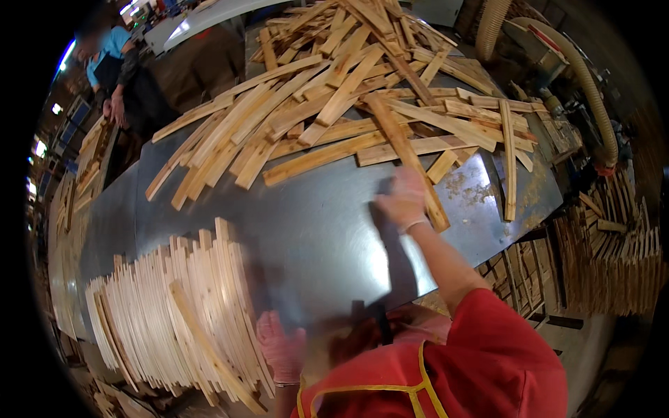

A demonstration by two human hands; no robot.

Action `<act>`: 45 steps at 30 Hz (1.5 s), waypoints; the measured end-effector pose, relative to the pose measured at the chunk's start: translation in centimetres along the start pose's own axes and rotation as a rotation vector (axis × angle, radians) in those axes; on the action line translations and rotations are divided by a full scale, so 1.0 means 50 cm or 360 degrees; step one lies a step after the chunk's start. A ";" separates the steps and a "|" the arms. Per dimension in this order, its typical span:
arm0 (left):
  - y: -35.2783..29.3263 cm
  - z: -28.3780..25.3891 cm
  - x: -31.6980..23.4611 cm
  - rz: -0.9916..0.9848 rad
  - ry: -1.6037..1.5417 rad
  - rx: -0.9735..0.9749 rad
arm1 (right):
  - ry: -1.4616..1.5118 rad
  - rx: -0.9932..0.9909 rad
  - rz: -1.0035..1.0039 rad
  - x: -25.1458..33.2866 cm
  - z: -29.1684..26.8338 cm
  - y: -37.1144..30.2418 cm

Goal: The person sorts wooden planks on a metal table in a workshop. They pick up individual planks from a disorganized pile, inspect them, and place them into a neat, aligned stack on the left side of the table. The process is repetitive, involving continuous handling of the wood pieces.

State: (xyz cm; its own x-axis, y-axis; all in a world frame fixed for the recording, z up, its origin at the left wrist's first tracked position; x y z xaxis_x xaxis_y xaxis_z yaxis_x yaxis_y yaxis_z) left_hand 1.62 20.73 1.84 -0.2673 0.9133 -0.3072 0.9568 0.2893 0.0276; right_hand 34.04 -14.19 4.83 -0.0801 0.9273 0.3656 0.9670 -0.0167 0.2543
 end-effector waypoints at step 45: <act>-0.174 0.123 0.066 -0.1004 -0.1330 0.0412 | 0.0255 0.2010 -0.1197 0.422 0.293 -0.556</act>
State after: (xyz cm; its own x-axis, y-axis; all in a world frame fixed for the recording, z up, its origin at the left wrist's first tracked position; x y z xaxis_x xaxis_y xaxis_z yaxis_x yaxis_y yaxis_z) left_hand -6.90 19.45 -5.24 -0.6520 0.1075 -0.7505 0.6949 0.4806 -0.5349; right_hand 9.00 11.32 -7.64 -0.5905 0.5186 0.6184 0.2454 0.8453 -0.4746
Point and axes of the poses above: each hand's wrist, its own y-axis towards the middle knuckle, its own z-axis out of the palm, x = y × z, the point moved 10 cm from there along y, towards the middle knuckle
